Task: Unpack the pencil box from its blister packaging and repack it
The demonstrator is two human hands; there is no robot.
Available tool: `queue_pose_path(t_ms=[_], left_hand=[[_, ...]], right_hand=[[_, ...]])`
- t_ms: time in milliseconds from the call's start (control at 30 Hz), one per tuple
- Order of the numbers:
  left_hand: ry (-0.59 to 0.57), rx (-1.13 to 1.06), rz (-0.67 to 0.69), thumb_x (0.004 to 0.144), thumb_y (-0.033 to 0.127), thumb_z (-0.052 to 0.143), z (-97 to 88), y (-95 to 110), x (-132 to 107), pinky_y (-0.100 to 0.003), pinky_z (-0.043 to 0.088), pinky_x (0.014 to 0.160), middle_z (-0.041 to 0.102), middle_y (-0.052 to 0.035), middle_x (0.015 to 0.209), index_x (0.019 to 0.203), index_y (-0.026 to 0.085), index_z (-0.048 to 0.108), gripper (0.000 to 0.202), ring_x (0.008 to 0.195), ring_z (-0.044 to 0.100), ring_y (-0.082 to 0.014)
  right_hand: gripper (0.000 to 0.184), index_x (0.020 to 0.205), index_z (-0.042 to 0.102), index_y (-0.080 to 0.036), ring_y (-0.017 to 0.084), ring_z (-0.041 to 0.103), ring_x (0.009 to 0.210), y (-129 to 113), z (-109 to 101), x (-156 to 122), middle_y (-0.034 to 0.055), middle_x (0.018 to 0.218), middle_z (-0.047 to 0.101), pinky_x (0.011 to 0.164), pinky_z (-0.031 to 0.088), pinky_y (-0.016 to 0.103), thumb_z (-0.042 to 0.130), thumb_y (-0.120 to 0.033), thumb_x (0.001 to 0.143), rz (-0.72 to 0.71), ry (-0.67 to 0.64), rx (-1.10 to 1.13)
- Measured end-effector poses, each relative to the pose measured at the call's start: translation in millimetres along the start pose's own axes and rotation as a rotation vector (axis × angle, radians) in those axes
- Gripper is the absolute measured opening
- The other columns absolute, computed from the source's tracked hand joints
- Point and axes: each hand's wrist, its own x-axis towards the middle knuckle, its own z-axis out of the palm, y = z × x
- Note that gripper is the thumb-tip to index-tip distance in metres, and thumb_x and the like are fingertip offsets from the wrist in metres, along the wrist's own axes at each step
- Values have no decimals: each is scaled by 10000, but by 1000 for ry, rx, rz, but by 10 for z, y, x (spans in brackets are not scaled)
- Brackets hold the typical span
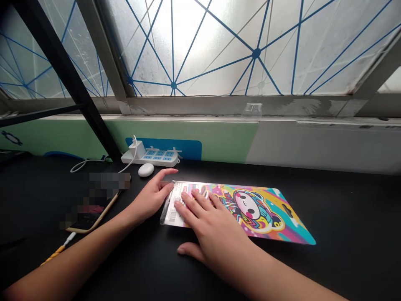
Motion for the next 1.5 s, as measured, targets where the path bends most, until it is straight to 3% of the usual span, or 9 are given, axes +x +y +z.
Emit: queue_pose_path(t_ms=[233, 367, 600, 800, 900, 1033, 1133, 1233, 1500], left_hand=[[-27, -9, -11, 962, 310, 545, -24, -5, 38, -273, 492, 603, 675, 0, 778, 1353, 238, 488, 402, 692, 663, -188], [31, 175, -30, 923, 329, 553, -209, 38, 82, -254, 415, 527, 651, 4, 737, 1181, 223, 558, 280, 626, 628, -184], [-85, 579, -22, 888, 354, 556, -620, 210, 49, -247, 343, 535, 573, 33, 666, 1100, 220, 646, 266, 582, 497, -158], [-87, 744, -64, 927, 387, 513, -736, 232, 21, -251, 383, 560, 592, 27, 694, 1168, 257, 671, 316, 606, 531, -170], [50, 1003, -9, 976, 411, 477, -642, 241, -25, -311, 480, 710, 715, -48, 905, 1246, 262, 682, 370, 813, 659, -246], [183, 1158, 340, 1013, 415, 482, -261, 285, -164, -442, 497, 992, 672, -142, 1236, 1417, 200, 592, 471, 1172, 619, -330], [-27, 1018, 536, 1026, 442, 519, 111, 275, -273, -471, 439, 1121, 543, -149, 1492, 1511, 251, 499, 522, 1362, 522, -320], [-226, 1059, 529, 969, 581, 591, 366, 205, -312, -596, 330, 1193, 348, -165, 1666, 1597, 279, 368, 732, 1513, 357, -383], [-257, 1103, 463, 1005, 534, 547, 388, 112, -267, -609, 262, 1228, 320, -145, 1680, 1593, 252, 384, 672, 1556, 283, -374]], right_hand=[[736, 1577, 418, -220, 392, 488, 1428, 325, 16, -446, 125, 1579, 500, 1038, 508, 604, 646, -512, 941, -17, 85, -99], [638, 1576, 418, -245, 365, 537, 1392, 483, 17, -651, 115, 1555, 539, 1034, 514, 567, 574, -452, 994, 13, 139, -156], [542, 1537, 480, -265, 338, 555, 1378, 502, -9, -641, 99, 1532, 571, 1031, 521, 529, 550, -371, 1010, 26, 125, -98], [525, 1526, 492, -273, 330, 572, 1356, 512, -103, -695, 84, 1515, 592, 1034, 520, 524, 545, -381, 1015, 34, 84, -59], [482, 1479, 545, -267, 335, 578, 1333, 483, -131, -678, 98, 1478, 623, 1046, 506, 529, 562, -329, 1001, 57, 84, -35], [481, 1440, 584, -233, 366, 596, 1255, 420, -130, -613, 145, 1387, 660, 1024, 512, 568, 608, -290, 963, 73, 90, -20], [494, 1464, 562, -235, 363, 595, 1240, 388, -92, -582, 160, 1345, 656, 1047, 497, 597, 587, -263, 972, 86, 87, -20], [546, 1533, 483, -228, 377, 508, 1390, 388, -35, -574, 183, 1480, 573, 1107, 450, 621, 553, -225, 991, 76, 81, -41], [607, 1518, 497, -196, 379, 451, 1456, 491, -42, -569, 183, 1585, 487, 1116, 461, 603, 532, -62, 926, 20, 8, -60]])
